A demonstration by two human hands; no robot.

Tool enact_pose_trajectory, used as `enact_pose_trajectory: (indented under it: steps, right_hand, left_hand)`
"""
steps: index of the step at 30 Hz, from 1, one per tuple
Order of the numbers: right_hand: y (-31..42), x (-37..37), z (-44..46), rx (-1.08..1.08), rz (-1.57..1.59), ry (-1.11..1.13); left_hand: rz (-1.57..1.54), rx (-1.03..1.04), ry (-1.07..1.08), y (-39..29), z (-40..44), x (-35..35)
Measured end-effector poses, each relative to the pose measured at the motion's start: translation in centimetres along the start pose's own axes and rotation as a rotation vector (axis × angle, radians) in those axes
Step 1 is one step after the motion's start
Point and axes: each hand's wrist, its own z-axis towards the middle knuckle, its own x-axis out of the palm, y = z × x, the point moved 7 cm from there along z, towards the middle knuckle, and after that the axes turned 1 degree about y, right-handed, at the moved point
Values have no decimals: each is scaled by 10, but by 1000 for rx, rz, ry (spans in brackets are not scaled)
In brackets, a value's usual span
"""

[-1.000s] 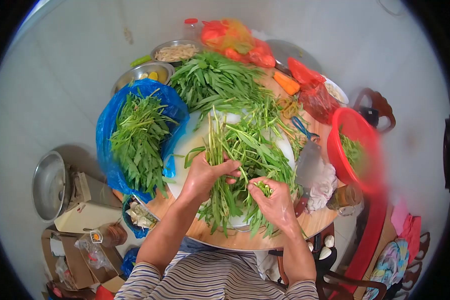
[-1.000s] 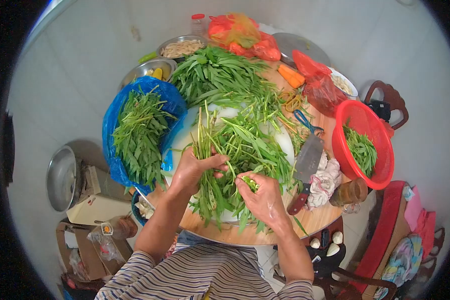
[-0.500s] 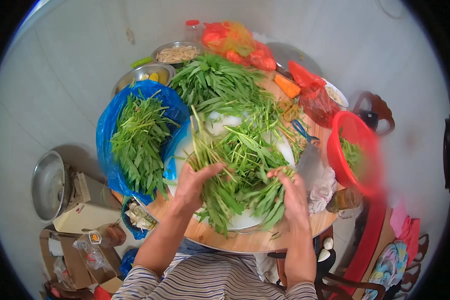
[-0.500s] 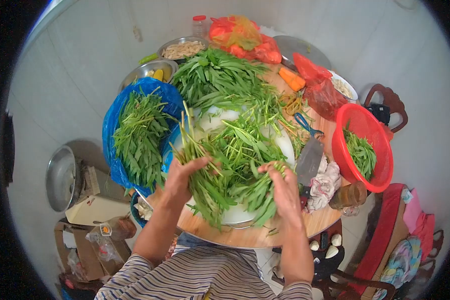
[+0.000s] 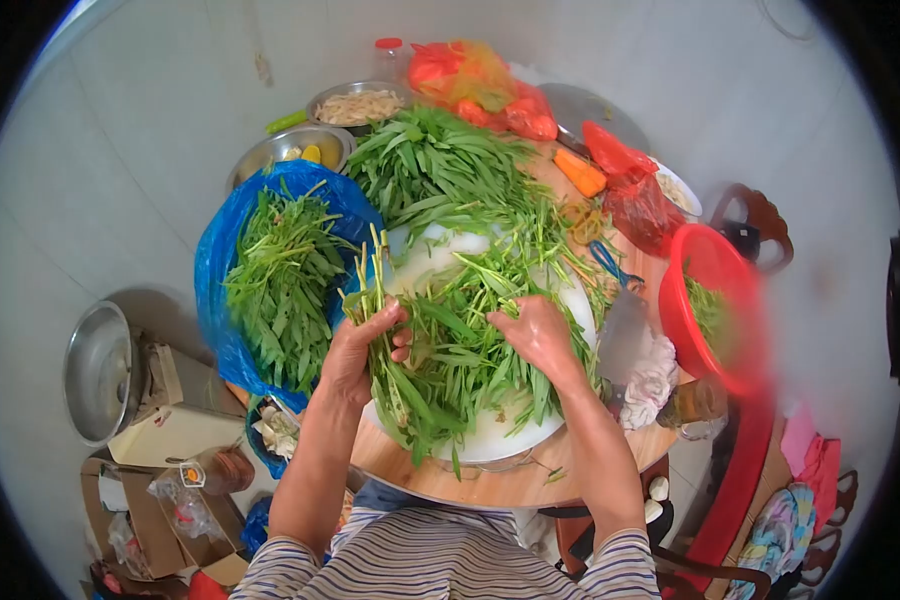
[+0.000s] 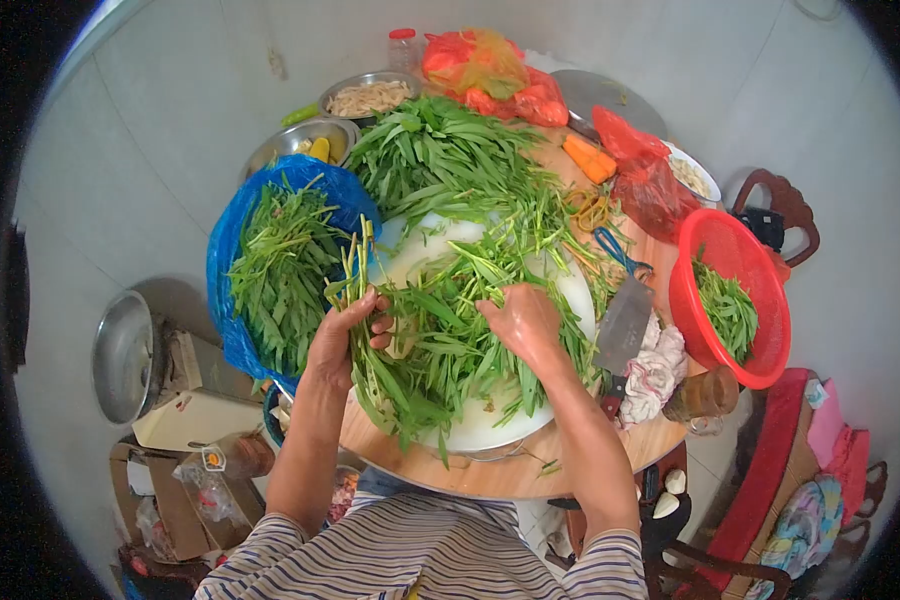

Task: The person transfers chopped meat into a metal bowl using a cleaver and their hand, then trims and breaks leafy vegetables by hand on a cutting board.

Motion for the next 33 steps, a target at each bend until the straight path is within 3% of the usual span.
enact_pose_trajectory:
  steps: [4,6,7,9,11,13,17,21,23,29,33]
  right_hand:
    - [-10,-4,9,49,157,17]
    - [2,-24,0,-87,604,5]
    - [8,-34,-7,-84,601,5]
    - [27,-45,-24,-66,707,219]
    - [29,-40,-29,-84,721,315]
    - [37,-30,-34,-246,607,422]
    - [42,-25,-46,-240,758,447]
    - [14,-18,-46,-77,689,343]
    - [8,-34,-53,-41,705,134]
    - [28,-29,-75,-162,571,181]
    - [21,-21,-76,-39,533,254]
  left_hand:
    - [265,37,-59,-9,-3,7]
    - [351,35,-73,-9,-1,11]
    - [440,28,-80,-7,1,15]
    - [456,48,-66,-2,4,32]
    - [480,92,13,4,8,50]
    - [515,64,39,14,11,59]
    - [513,97,113,19,12,70]
    - [498,153,11,16,11,65]
    - [504,169,-51,14,10,60]
    - [530,249,-57,13,3,69]
    - [598,305,-63,11,-4,76]
